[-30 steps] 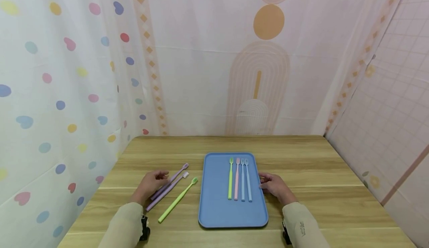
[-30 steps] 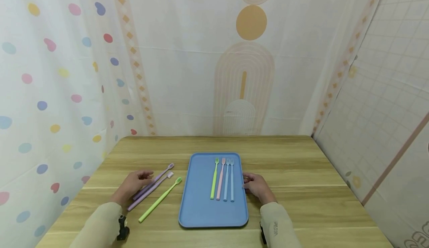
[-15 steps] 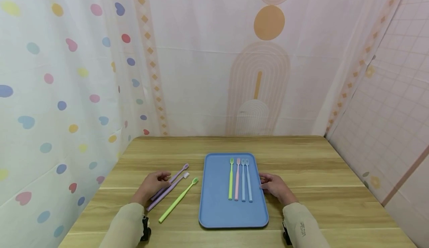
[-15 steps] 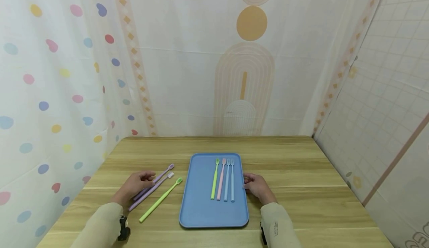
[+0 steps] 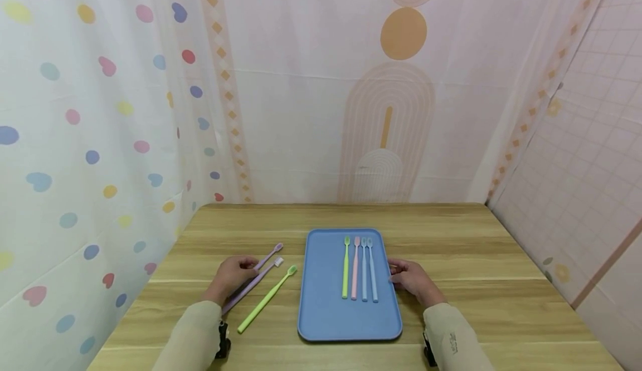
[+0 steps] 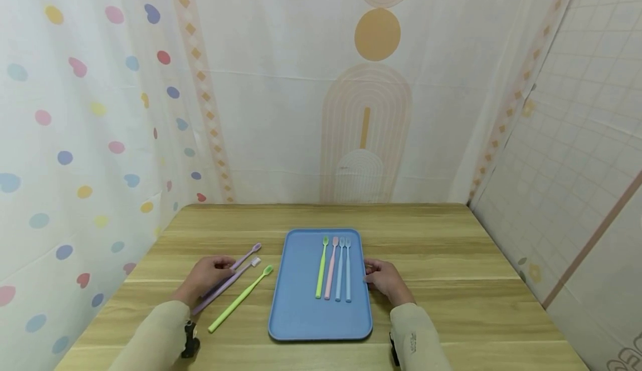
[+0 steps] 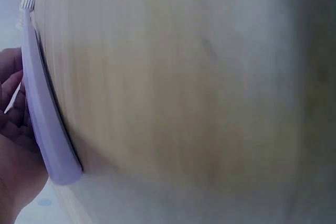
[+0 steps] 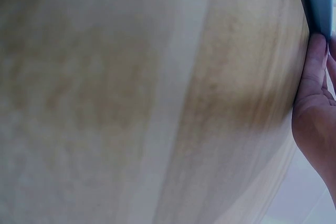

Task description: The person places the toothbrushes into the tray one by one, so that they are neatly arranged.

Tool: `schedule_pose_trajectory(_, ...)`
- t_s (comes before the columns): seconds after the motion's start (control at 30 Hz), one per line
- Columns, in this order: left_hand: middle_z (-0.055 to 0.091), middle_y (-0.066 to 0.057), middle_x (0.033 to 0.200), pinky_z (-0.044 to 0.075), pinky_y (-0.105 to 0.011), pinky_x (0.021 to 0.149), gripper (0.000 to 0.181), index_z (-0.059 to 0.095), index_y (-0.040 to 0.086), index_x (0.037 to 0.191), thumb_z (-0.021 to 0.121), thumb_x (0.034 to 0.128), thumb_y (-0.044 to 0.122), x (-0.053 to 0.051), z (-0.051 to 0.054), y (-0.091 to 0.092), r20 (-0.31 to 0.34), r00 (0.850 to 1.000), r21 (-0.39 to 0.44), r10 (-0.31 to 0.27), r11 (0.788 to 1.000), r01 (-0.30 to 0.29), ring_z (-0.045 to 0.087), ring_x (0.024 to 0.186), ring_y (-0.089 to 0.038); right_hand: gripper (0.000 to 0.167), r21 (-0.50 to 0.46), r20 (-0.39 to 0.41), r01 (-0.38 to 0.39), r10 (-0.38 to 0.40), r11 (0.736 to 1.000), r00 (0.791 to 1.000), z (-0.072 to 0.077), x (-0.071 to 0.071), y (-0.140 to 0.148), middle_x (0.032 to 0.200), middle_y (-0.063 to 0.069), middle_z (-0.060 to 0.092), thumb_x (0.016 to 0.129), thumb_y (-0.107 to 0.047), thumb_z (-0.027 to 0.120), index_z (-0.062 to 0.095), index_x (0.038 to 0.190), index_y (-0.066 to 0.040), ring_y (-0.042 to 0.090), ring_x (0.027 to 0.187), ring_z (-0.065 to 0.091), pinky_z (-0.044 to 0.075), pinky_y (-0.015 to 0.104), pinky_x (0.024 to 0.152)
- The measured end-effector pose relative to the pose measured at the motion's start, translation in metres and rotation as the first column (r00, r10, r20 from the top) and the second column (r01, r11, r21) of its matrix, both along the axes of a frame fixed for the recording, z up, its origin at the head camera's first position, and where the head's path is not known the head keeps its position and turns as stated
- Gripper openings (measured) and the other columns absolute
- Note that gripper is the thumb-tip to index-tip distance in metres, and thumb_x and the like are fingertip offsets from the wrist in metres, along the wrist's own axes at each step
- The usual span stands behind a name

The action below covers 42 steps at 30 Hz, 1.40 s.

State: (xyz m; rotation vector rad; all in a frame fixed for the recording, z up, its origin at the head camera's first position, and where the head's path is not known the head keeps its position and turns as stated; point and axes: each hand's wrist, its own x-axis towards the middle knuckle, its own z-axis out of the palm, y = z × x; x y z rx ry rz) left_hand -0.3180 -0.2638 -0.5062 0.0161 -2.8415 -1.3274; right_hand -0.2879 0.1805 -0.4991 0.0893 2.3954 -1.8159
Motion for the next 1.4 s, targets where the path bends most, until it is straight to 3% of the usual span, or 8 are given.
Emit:
schedule_pose_trajectory(0.2, 0.068, -0.006, 0.090, 0.046, -0.031, 0.071, 0.025, 0.074, 0.000, 0.107, 0.070, 0.0827, 0.005, -0.001, 0.002, 0.003, -0.030, 0.999, -0.044, 0.014, 0.999, -0.015, 0.057, 0.081, -0.019, 0.050, -0.001, 0.011, 0.005, -0.004, 1.000, 1.000, 0.000, -0.001, -0.001, 0.101, 0.017, 0.062, 0.083, 0.016, 0.060, 0.055, 0.133, 0.012, 0.022, 0.089, 0.062, 0.056, 0.038, 0.079)
schedule_pose_trajectory(0.33, 0.069, -0.008, 0.088, 0.046, -0.030, 0.066, 0.028, 0.073, -0.002, 0.108, 0.064, 0.0825, 0.005, -0.002, 0.007, 0.004, -0.016, 0.999, -0.046, 0.029, 0.999, -0.029, 0.058, 0.079, -0.020, 0.050, 0.005, 0.011, 0.009, -0.009, 1.000, 1.000, 0.000, -0.001, -0.001, 0.102, 0.017, 0.061, 0.084, 0.016, 0.060, 0.054, 0.133, 0.012, 0.021, 0.090, 0.062, 0.056, 0.038, 0.079)
schedule_pose_trajectory(0.53, 0.068, -0.011, 0.092, 0.046, -0.033, 0.069, 0.027, 0.071, -0.004, 0.111, 0.062, 0.0913, 0.012, -0.004, 0.015, 0.005, -0.039, 0.998, -0.077, 0.053, 0.995, -0.056, 0.058, 0.082, -0.023, 0.050, 0.008, 0.006, 0.004, -0.004, 1.000, 1.000, -0.001, -0.001, -0.001, 0.101, 0.017, 0.060, 0.084, 0.016, 0.060, 0.054, 0.134, 0.012, 0.021, 0.090, 0.061, 0.055, 0.038, 0.080)
schedule_pose_trajectory(0.67, 0.066, -0.011, 0.094, 0.045, -0.033, 0.068, 0.027, 0.071, -0.004, 0.112, 0.062, 0.0940, 0.015, -0.008, 0.021, 0.007, -0.042, 0.997, -0.035, 0.067, 0.997, -0.068, 0.056, 0.083, -0.023, 0.050, 0.007, 0.006, 0.002, -0.002, 1.000, 1.000, 0.000, 0.000, -0.001, 0.101, 0.017, 0.060, 0.084, 0.016, 0.060, 0.054, 0.133, 0.012, 0.021, 0.090, 0.061, 0.055, 0.038, 0.080)
schedule_pose_trajectory(0.93, 0.067, -0.010, 0.086, 0.043, -0.030, 0.061, 0.025, 0.071, -0.007, 0.108, 0.063, 0.0894, 0.007, -0.018, 0.031, 0.019, -0.153, 0.986, -0.033, 0.063, 0.997, -0.069, 0.054, 0.072, -0.019, 0.049, 0.003, 0.011, 0.002, -0.002, 1.000, 1.000, 0.000, 0.000, 0.000, 0.103, 0.018, 0.061, 0.084, 0.016, 0.060, 0.054, 0.133, 0.012, 0.022, 0.090, 0.062, 0.056, 0.039, 0.080)
schedule_pose_trajectory(1.23, 0.064, -0.010, 0.087, 0.040, -0.025, 0.055, 0.026, 0.069, -0.007, 0.112, 0.063, 0.0910, 0.008, -0.019, 0.037, 0.038, -0.131, 0.987, 0.066, 0.095, 0.994, -0.087, 0.050, 0.069, -0.016, 0.050, 0.008, 0.011, -0.002, 0.002, 1.000, 1.000, -0.001, 0.001, 0.000, 0.104, 0.018, 0.061, 0.085, 0.015, 0.060, 0.054, 0.134, 0.012, 0.023, 0.091, 0.062, 0.056, 0.039, 0.080)
schedule_pose_trajectory(1.4, 0.065, -0.011, 0.089, 0.042, -0.026, 0.058, 0.026, 0.070, -0.007, 0.111, 0.064, 0.0895, 0.007, -0.018, 0.041, 0.050, -0.172, 0.978, 0.088, 0.118, 0.991, -0.104, 0.052, 0.072, -0.018, 0.050, 0.013, 0.011, -0.002, 0.002, 1.000, 1.000, -0.002, 0.000, 0.000, 0.104, 0.018, 0.060, 0.085, 0.015, 0.060, 0.053, 0.134, 0.012, 0.023, 0.091, 0.062, 0.056, 0.039, 0.080)
